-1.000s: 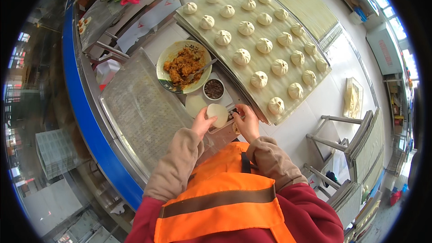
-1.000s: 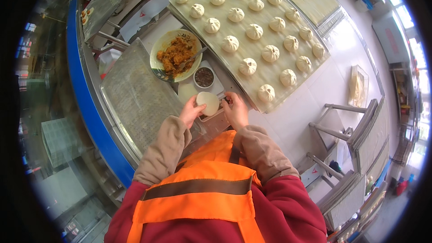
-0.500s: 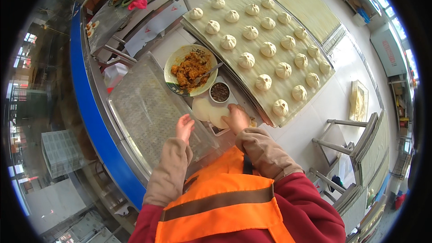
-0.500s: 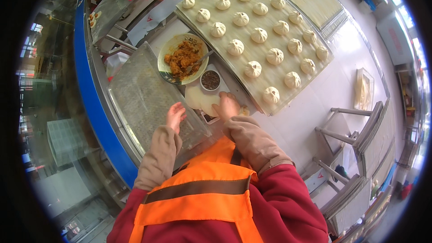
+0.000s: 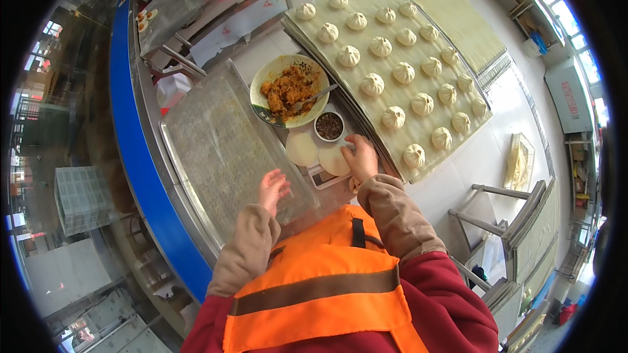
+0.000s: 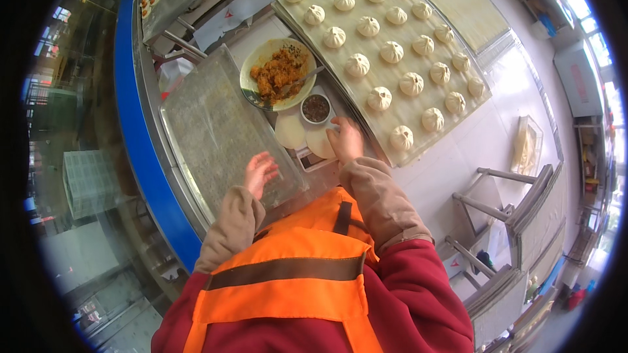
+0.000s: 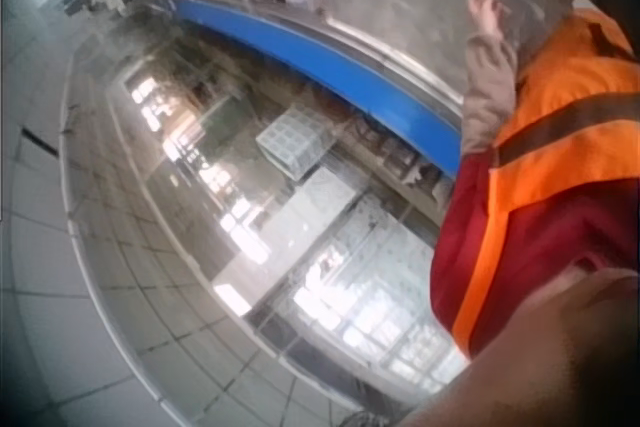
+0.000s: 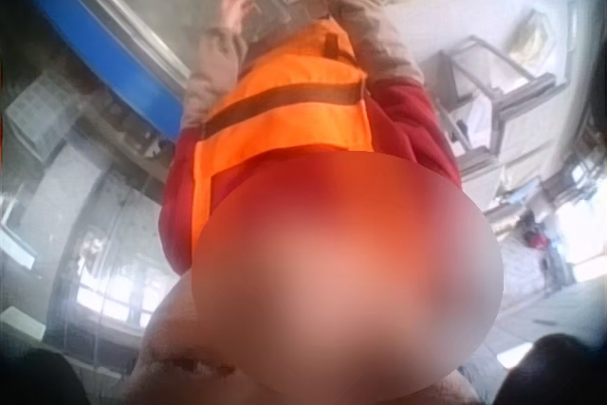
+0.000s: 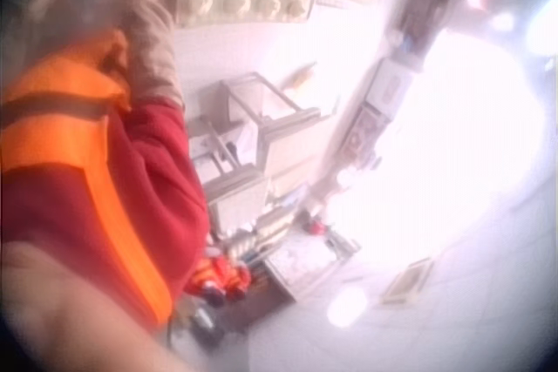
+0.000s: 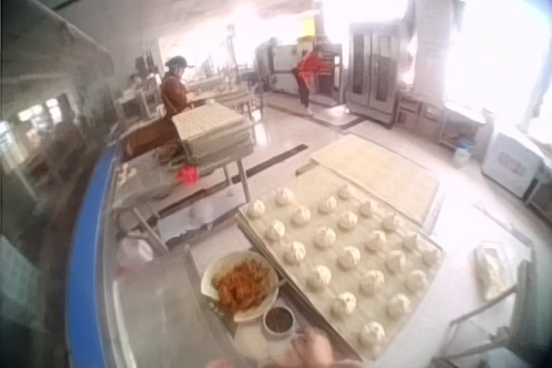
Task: The person places filling onto dough discs, folds and pleats them into dumplings, and arranges the finished dumplings on a tray. The person also moves dough discs from a conveyor belt to a tray and continues the assembly process.
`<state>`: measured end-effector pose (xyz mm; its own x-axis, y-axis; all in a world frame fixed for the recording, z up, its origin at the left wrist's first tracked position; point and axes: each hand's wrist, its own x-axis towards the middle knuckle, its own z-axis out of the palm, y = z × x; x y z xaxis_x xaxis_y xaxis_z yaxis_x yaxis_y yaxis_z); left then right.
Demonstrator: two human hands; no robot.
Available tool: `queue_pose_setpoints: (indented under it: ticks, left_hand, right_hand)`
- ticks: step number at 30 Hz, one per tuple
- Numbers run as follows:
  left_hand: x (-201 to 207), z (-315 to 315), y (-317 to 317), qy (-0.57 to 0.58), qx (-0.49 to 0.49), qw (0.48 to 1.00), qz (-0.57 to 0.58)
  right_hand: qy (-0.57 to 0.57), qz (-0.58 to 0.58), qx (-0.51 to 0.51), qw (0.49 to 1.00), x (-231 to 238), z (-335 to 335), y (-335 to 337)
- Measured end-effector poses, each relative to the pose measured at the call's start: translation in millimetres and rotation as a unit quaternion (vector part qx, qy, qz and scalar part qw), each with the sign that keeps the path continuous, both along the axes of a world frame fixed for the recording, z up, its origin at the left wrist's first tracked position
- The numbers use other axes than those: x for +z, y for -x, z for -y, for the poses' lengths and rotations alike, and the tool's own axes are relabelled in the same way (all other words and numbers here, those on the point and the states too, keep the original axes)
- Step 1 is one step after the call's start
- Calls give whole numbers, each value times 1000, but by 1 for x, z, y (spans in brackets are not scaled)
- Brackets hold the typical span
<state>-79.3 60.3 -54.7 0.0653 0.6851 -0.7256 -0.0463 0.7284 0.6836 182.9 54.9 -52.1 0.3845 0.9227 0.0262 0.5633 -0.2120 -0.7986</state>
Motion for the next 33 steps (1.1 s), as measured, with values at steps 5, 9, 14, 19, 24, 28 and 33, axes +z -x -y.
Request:
queue_pose_setpoints:
  ticks: [5, 9, 14, 19, 24, 28, 33]
  left_hand:
    - [16, 21, 24, -19, 31, 998, 50]
    - [22, 40, 40, 0, 49, 997, 57]
    - [22, 54, 44, 34, 68, 996, 52]
    - [26, 52, 35, 16, 41, 996, 80]
    - [24, 56, 29, 10, 47, 996, 78]
    - [15, 63, 30, 9, 33, 993, 111]
    - [16, 63, 18, 23, -4, 995, 99]
  right_hand:
    - [-50, -39, 77, 995, 17, 65, -1]
    - [107, -51, 139, 983, 17, 130, -5]
    - [70, 13, -54, 996, -18, 149, -15]
    - [116, -102, -135, 979, -54, 112, -32]
    - [167, -327, -161, 916, -78, 95, -39]
    - [217, -332, -143, 907, -78, 89, -33]
    - [140, -110, -159, 971, -42, 99, 14]
